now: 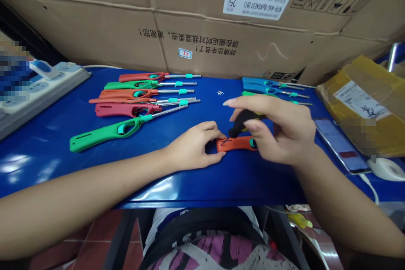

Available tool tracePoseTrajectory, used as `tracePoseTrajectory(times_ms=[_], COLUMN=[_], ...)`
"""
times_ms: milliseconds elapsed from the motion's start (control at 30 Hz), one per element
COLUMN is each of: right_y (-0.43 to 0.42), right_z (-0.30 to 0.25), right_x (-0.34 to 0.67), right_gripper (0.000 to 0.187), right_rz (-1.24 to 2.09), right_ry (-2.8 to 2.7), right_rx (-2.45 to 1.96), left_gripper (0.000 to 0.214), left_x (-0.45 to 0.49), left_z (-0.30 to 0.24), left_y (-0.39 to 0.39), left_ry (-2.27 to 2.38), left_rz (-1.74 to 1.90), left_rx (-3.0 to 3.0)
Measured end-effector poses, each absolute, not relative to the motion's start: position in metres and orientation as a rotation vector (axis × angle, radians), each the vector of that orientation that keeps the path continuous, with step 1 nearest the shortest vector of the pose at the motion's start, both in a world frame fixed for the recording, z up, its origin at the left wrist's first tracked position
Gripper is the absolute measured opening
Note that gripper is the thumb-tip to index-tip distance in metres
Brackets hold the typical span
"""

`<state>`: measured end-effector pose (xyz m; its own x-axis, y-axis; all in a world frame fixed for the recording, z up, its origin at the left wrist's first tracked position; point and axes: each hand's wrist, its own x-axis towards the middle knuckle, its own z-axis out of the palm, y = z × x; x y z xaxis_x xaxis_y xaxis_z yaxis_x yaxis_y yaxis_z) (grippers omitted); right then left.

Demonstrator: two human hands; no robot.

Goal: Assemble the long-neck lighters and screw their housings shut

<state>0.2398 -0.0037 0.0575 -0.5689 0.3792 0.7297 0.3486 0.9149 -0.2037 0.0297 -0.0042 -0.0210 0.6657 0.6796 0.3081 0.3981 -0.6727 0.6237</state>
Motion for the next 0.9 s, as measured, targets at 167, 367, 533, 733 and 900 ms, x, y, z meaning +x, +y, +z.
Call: tracePoseTrajectory(times_ms=[167, 367, 533, 733, 900], right_y=[-0.005, -0.007, -0.002, -0.005, -0.010], right_z=[0.054, 0.058, 0.055, 0.058, 0.063], right_x=[0.234, 0.241, 0.238, 0.248, 0.247], right_gripper=[0.016, 0.039, 0.029, 0.043, 0.025], right_rz=[-0.274, 0.234, -0.068, 0.191, -0.042], right_ry=[-2.088, -2.271, -2.140, -2.279, -2.227], right_rx=[-0.695, -0.561, -0.626, -0.637, -0.639], left_gripper=[0.024, 0.025, 0.025, 0.021, 0.029], left_x=[0.029, 0.029, 0.030, 0.031, 0.032], left_z=[-0.020, -0.018, -0.022, -0.019, -0.016], left_y=[-0.004, -0.004, -0.005, -0.006, -0.006], left_ry=[0.832, 0.852, 0.857, 0.857, 0.907], left_rz=[0.718, 0.700, 0.698, 0.726, 0.679], left_rx=[2.344, 2.327, 2.334, 2.319, 2.303])
